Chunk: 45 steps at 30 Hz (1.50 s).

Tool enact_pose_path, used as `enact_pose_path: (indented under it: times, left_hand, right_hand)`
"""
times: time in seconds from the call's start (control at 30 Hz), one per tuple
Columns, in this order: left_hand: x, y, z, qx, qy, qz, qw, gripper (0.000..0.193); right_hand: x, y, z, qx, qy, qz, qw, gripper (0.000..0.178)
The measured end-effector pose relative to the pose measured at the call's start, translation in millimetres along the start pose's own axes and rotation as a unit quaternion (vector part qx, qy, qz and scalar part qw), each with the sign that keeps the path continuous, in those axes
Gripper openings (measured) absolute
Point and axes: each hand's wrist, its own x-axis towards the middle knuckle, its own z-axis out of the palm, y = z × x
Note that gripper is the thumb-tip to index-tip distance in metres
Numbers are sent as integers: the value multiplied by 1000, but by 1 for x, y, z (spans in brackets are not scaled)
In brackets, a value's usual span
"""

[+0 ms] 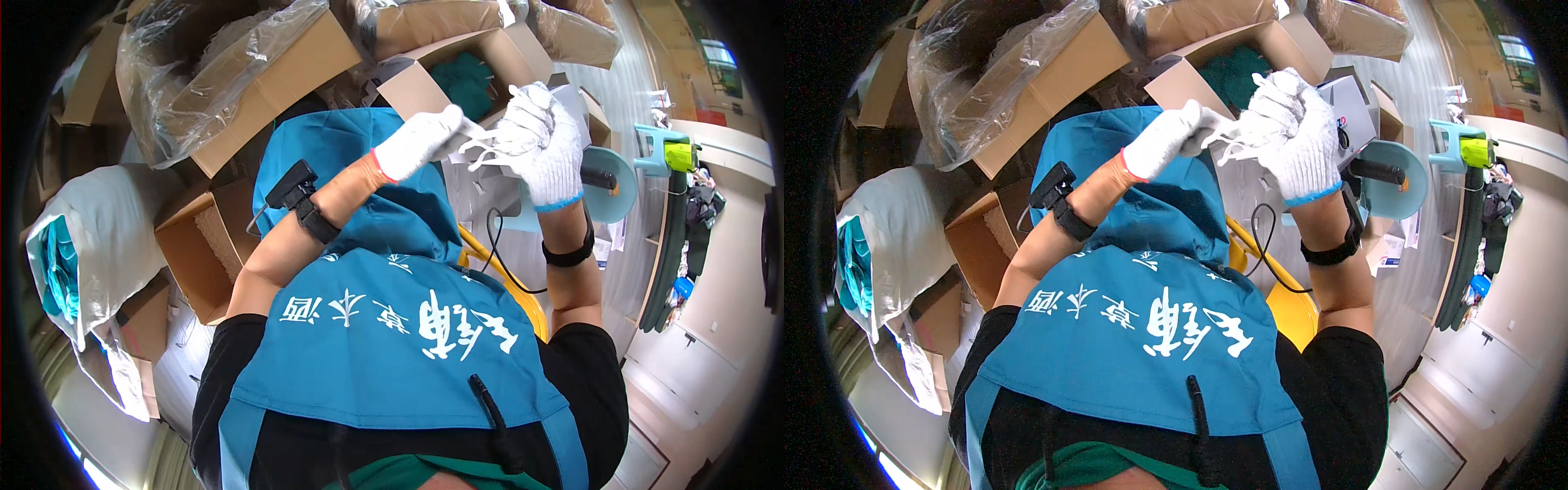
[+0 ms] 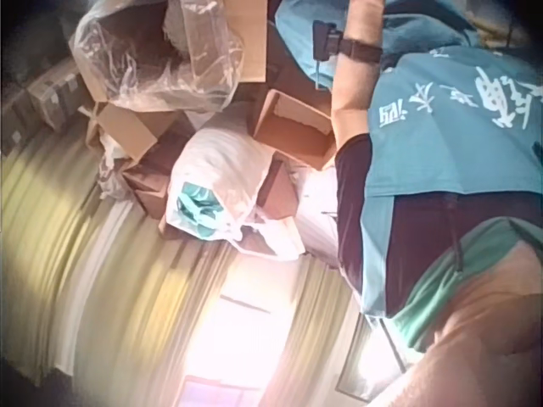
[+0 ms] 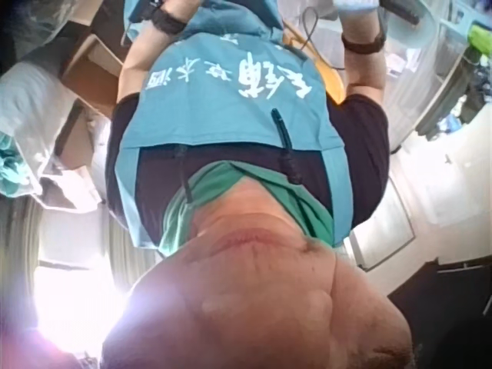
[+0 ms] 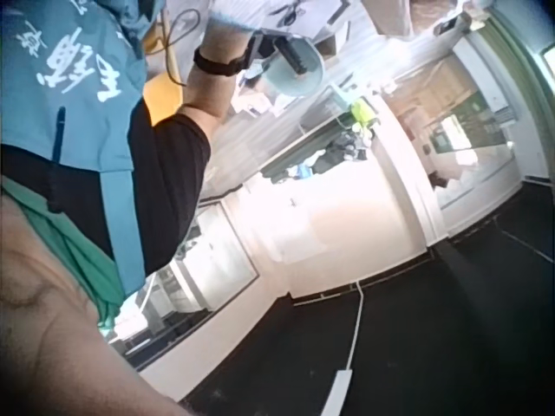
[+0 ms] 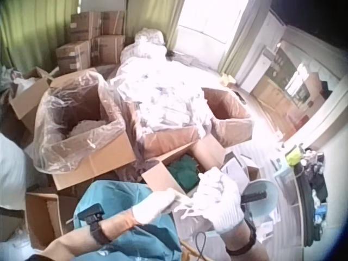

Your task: Packing green surgical masks into individual plastic bags and organizing them in a cardboard box.

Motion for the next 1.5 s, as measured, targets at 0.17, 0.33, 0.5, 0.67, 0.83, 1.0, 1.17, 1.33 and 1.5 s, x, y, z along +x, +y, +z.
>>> enact_pose_path:
  times: [0.17,0.33,0.5,0.67,0.83,1.0,1.17,1.33,1.5]
  left_hand:
    - [-6,3,5,34,-110,52,992,37]
    - [-10,3,24,-21,-93,67,993,32]
    - [-13,9,28,-257,-86,-196,942,31]
    - [-14,8,30,-217,-38,-224,949,31]
    - [-13,5,29,-196,-36,-247,948,34]
    - [-23,30,21,-109,-36,-181,977,36]
    - [-34,47,9,157,-99,-70,980,33]
    - [-50,71,0,83,-208,-55,973,29]
    - [-51,95,-10,116,-228,-37,966,27]
  right_hand:
    - [3,6,-10,36,33,-17,999,37]
    - [6,6,-18,60,-36,8,998,36]
    - [2,0,-27,-26,-25,-51,998,32]
    - [-3,9,-11,-97,180,-174,963,24]
    - [-5,4,-27,-37,127,-194,972,13]
    - [-9,-5,-39,-642,-128,-278,703,11]
    - [-28,29,-36,-741,-101,-11,664,22]
    - [-60,38,-3,-567,-143,182,791,26]
    - [-76,49,22,-499,-59,234,832,22]
